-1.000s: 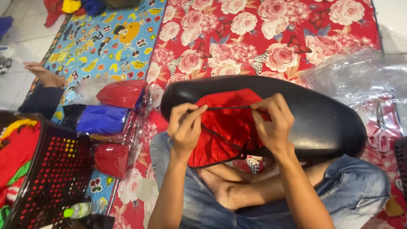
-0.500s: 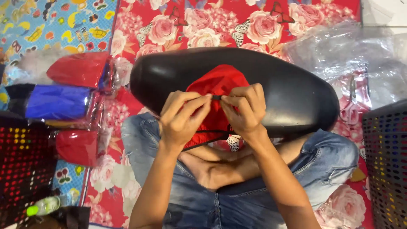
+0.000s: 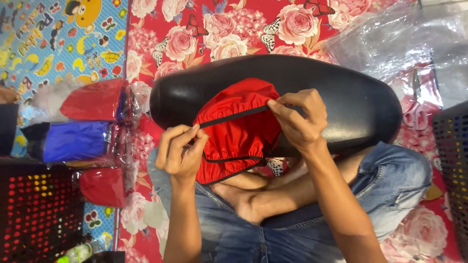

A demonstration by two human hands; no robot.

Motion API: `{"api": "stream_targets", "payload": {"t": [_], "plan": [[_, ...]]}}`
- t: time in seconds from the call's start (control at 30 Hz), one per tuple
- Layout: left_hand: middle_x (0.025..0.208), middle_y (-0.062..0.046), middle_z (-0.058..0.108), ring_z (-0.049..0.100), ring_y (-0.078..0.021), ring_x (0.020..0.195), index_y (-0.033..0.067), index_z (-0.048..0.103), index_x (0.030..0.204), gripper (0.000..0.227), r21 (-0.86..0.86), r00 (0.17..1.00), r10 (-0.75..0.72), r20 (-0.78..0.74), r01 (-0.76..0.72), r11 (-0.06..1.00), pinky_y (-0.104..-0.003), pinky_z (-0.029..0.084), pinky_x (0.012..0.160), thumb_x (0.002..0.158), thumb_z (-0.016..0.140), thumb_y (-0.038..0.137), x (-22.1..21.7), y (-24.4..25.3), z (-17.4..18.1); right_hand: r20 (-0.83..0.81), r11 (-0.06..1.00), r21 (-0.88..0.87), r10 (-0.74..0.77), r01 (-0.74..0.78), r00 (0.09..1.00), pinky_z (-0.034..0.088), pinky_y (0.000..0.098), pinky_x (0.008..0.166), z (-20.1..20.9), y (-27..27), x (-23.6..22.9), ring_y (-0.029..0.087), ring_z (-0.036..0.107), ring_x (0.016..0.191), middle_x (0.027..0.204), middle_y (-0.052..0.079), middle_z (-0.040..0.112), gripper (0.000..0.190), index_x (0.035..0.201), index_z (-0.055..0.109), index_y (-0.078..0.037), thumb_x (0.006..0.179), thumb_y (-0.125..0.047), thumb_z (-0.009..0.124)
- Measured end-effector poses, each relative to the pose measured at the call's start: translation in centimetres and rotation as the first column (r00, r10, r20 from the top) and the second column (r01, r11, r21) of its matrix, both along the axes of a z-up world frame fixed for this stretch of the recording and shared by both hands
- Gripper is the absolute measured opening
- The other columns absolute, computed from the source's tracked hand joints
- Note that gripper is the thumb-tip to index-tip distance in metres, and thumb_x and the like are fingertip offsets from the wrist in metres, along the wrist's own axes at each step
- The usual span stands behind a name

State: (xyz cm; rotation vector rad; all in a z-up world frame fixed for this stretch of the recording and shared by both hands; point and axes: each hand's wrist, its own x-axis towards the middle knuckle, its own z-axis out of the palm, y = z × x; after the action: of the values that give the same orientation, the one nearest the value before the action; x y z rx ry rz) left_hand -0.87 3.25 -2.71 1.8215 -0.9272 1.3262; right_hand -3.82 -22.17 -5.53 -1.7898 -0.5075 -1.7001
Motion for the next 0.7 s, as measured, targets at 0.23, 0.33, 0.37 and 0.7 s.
{"api": "stream_targets", "payload": {"t": [0.23,0.33,0.37,0.7], "plan": [[0.07,-0.011,0.067,0.061,-0.0203,0.054,0.0031,0.084,0.08,0.022,0.083,0.999,0.008,0.05,-0.012,0.996,-0.033,0.052,0.049,0.072,0.083,-0.018,1.0,1.8,-0.8,0.023,0.99,-0.063,-0.125,0.126,0.992,0.048,0.0359,0.057,-2.1,-3.6,0.3,0.023,0.052,0.061,0.079,0.015,0.072,0.01,0.082,0.086,0.0,0.091,0.003,0.086],[0.071,-0.011,0.067,0.061,-0.0203,0.055,0.0041,0.085,0.084,0.025,0.101,0.999,-0.025,-0.023,0.027,0.995,-0.032,0.05,0.047,0.073,0.082,-0.018,0.8,0.8,0.0,-0.015,0.994,-0.013,-0.104,0.104,0.994,0.046,0.0357,0.059,-1.7,-3.2,0.4,0.022,0.05,0.063,0.08,0.013,0.071,0.008,0.084,0.085,-0.002,0.09,0.002,0.086],[0.072,-0.011,0.067,0.061,-0.0212,0.057,0.005,0.085,0.088,0.028,0.123,0.996,-0.047,-0.082,0.057,0.991,-0.031,0.047,0.044,0.073,0.081,-0.018,0.7,0.4,0.5,-0.042,0.998,0.024,-0.063,0.064,0.997,0.044,0.036,0.062,-1.5,-2.8,0.5,0.023,0.049,0.064,0.081,0.013,0.071,0.007,0.086,0.085,-0.002,0.092,0.001,0.083],[0.089,-0.009,0.065,0.056,-0.0139,0.087,0.0004,0.075,0.093,0.012,-0.275,0.254,-0.348,-0.902,0.28,0.92,-0.033,0.049,0.083,0.098,0.07,0.009,1.1,1.5,-3.4,-0.635,0.661,0.657,0.745,-0.362,0.206,0.046,0.0381,0.082,-1.4,-2.8,-0.7,0.021,0.056,0.078,0.077,0.009,0.061,0.017,0.084,0.076,0.001,0.099,-0.005,0.069]]}}
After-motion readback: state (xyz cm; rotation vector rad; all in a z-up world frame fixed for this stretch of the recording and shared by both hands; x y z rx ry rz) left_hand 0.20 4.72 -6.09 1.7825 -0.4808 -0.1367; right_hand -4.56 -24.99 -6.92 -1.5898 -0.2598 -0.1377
